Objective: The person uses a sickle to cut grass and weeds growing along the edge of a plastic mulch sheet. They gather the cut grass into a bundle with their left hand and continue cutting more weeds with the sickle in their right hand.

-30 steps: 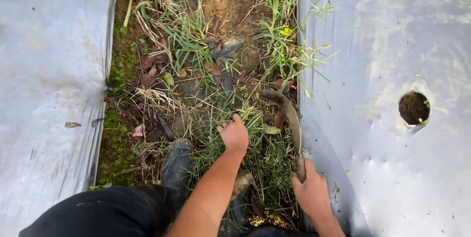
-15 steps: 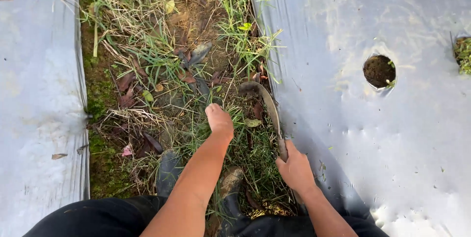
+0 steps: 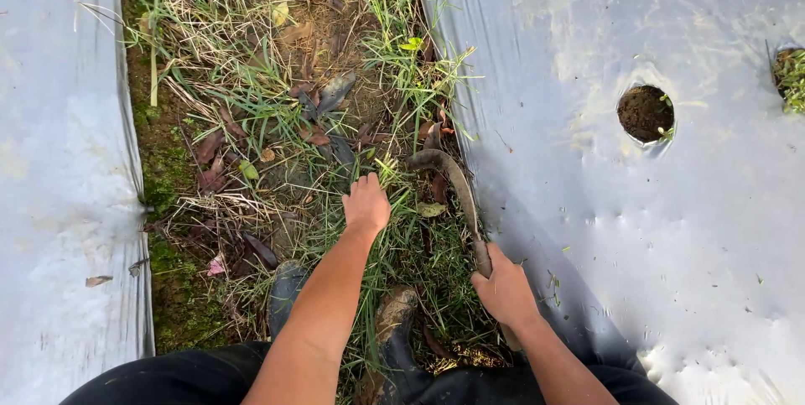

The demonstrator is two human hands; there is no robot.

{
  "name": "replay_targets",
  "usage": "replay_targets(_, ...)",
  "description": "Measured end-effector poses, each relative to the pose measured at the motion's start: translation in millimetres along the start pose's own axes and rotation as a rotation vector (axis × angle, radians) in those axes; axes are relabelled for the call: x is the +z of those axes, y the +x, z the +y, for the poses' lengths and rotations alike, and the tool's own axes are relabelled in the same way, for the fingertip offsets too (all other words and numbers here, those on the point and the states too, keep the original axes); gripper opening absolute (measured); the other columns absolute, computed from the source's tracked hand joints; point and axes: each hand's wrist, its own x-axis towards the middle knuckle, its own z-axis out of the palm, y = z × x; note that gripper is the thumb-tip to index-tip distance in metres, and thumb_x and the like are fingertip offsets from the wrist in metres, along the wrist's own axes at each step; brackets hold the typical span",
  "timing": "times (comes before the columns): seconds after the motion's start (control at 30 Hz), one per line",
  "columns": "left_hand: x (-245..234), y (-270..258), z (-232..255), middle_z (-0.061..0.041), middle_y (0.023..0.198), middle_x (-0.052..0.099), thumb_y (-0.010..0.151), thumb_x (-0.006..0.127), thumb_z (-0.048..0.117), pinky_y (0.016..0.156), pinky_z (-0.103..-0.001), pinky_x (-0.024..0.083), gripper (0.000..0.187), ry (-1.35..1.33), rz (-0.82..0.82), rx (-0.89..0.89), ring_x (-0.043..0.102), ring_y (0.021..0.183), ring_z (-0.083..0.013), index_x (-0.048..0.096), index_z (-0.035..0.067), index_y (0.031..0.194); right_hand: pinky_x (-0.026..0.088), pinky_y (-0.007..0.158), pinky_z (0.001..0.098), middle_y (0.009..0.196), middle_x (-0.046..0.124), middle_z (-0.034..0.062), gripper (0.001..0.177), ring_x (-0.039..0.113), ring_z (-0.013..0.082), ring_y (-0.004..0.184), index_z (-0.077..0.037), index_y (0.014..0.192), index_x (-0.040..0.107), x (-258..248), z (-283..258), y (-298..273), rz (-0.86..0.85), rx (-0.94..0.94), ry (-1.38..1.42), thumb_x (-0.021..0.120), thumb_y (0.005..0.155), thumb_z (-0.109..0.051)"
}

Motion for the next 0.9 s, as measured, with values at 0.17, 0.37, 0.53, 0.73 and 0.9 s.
replay_targets(0.17, -8.1, 0.3, 10.7, -0.006, 0.087, 0.068, 0.104, 0.043, 0.004, 0.081, -0.044, 0.056, 0.019, -0.041, -0.041, -0.162, 0.066, 0.077, -0.0214, 0.056, 0.007, 0.118, 0.040, 0.061, 0.0440, 0.071, 0.054, 0.0109, 0.016, 0.045, 0.0274, 0.064, -0.012, 0.094, 0.045, -4.8, 1.7, 0.8, 0.011, 0.015, 0.054, 0.058, 0.089, -0.019)
replay_targets(0.37, 2.9, 14.5, -3.8, -0.012, 0.096, 0.072, 0.106, 0.047, 0.020, 0.094, -0.046, 0.042, 0.017, -0.125, 0.046, -0.183, 0.066, 0.094, -0.0301, 0.058, 0.009, 0.112, 0.049, 0.052, 0.0412, 0.074, 0.059, 0.0108, 0.013, 0.054, 0.0234, 0.053, -0.013, 0.103, 0.050, 15.9, -6.0, -2.5, -0.068, 0.027, 0.236, 0.059, 0.093, -0.014)
replay_targets(0.53, -4.7, 8.7, -5.8, -0.008, 0.093, 0.068, 0.108, 0.048, 0.024, 0.099, -0.043, 0.036, 0.018, -0.208, 0.091, -0.202, 0.059, 0.098, -0.0269, 0.060, 0.012, 0.103, 0.048, 0.043, 0.0361, 0.069, 0.051, 0.0098, 0.015, 0.047, 0.0194, 0.047, -0.009, 0.103, 0.049, 48.9, -7.8, -7.8, -0.218, 0.118, 0.619, 0.059, 0.094, -0.001)
replay_targets(0.73, -16.3, -0.9, -5.4, -0.011, 0.100, 0.073, 0.107, 0.044, 0.051, 0.109, -0.055, 0.036, 0.049, -0.017, -0.118, -0.110, 0.070, 0.096, -0.0341, 0.052, 0.007, 0.127, 0.049, 0.048, 0.0379, 0.072, 0.048, 0.0107, 0.014, 0.045, 0.0200, 0.049, -0.010, 0.102, 0.047, 47.3, -15.3, -9.8, -0.262, 0.161, 0.618, 0.058, 0.096, -0.003)
replay_targets(0.9, -9.8, 9.0, -3.4, -0.009, 0.126, 0.070, 0.108, 0.046, 0.034, 0.104, -0.045, 0.035, 0.040, -0.273, -0.083, -0.334, 0.065, 0.115, -0.0298, 0.053, 0.015, 0.143, 0.051, 0.049, 0.0380, 0.071, 0.051, 0.0118, 0.013, 0.048, 0.0208, 0.051, -0.011, 0.106, 0.049, 56.6, -7.8, -6.2, -0.230, 0.163, 0.518, 0.057, 0.097, -0.007)
